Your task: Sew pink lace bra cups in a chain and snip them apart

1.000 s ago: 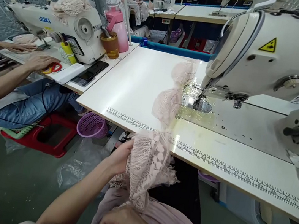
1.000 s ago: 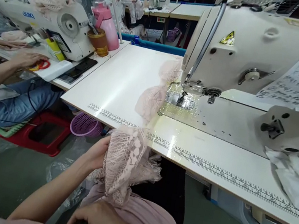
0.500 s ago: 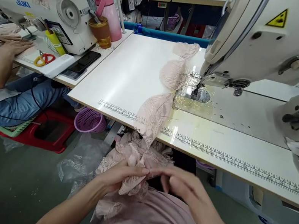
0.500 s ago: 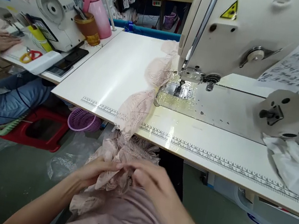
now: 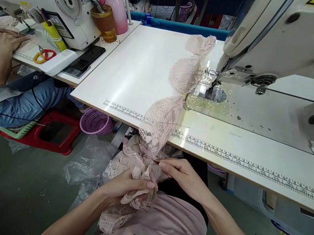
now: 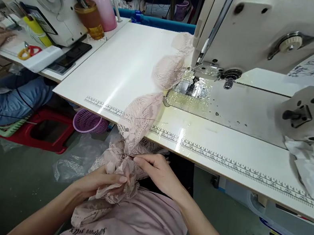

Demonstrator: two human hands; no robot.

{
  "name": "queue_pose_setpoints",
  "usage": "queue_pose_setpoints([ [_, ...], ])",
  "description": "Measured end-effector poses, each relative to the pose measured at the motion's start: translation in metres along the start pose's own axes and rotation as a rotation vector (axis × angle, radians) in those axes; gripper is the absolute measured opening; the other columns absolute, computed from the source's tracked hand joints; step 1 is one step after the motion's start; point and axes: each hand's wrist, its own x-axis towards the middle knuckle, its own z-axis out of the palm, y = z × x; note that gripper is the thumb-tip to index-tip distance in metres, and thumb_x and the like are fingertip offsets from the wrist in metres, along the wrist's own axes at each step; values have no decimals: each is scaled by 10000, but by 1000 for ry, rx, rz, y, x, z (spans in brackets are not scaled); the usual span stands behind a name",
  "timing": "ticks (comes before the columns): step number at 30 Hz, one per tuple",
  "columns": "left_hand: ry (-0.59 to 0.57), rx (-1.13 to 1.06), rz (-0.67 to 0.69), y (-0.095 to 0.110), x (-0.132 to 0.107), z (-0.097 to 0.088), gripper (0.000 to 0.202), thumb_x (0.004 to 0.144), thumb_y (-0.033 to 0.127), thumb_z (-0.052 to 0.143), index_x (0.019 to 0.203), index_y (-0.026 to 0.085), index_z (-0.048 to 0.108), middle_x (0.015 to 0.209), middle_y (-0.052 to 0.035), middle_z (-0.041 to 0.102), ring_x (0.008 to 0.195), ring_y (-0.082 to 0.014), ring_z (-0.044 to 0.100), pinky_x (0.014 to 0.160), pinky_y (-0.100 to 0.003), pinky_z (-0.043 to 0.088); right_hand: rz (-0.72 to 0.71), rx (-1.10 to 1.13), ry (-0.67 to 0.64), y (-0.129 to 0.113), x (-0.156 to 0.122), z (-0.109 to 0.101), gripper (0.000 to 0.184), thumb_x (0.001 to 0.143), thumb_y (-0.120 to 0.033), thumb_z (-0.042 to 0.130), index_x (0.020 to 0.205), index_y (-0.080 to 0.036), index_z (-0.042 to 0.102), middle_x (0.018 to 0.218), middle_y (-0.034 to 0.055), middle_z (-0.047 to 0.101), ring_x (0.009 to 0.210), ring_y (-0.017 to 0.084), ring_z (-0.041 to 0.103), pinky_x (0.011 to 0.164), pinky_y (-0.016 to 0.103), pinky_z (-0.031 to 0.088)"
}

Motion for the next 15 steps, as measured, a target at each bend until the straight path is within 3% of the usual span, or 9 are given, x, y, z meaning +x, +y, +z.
queue_pose_setpoints([
  [4,44,18,-12,-4,-1,-4,259,772,347,759,825,123,639,619,27,465,527,-70,416,516,-219,337,24,-7,22,-3,0,1,498,911,-574,482,776,-155,715,695,21,606,660,146,496,664,297,422],
  [8,20,-28,32,-6,-4,-13,357,708,367,805,938,149,641,683,21,476,583,-82,419,565,-221,381,-7,-107,99,-11,-11,0,371,921,-503,519,1060,-228,726,1027,59,704,945,221,621,832,332,483],
  [10,5,-74,41,-5,-8,-18,496,608,314,866,1023,172,633,731,18,486,617,-87,432,569,-211,384,-112,-261,178,-19,-14,-4,324,912,-441,559,1143,-257,692,1059,63,693,939,206,628,786,304,498],
  [12,44,-73,18,-4,-11,-23,576,531,237,896,1040,184,631,788,8,505,658,-95,458,570,-201,388,-255,-486,326,-27,-10,-11,310,920,-336,544,1192,-248,662,1066,73,674,779,160,619,642,268,483],
  [15,129,-37,6,-7,-14,-29,450,587,204,867,979,172,648,847,-12,532,680,-98,489,577,-202,408,-357,-805,518,-40,7,-27,379,901,-153,459,1233,-218,629,1235,86,610,612,101,557,508,261,408],
])
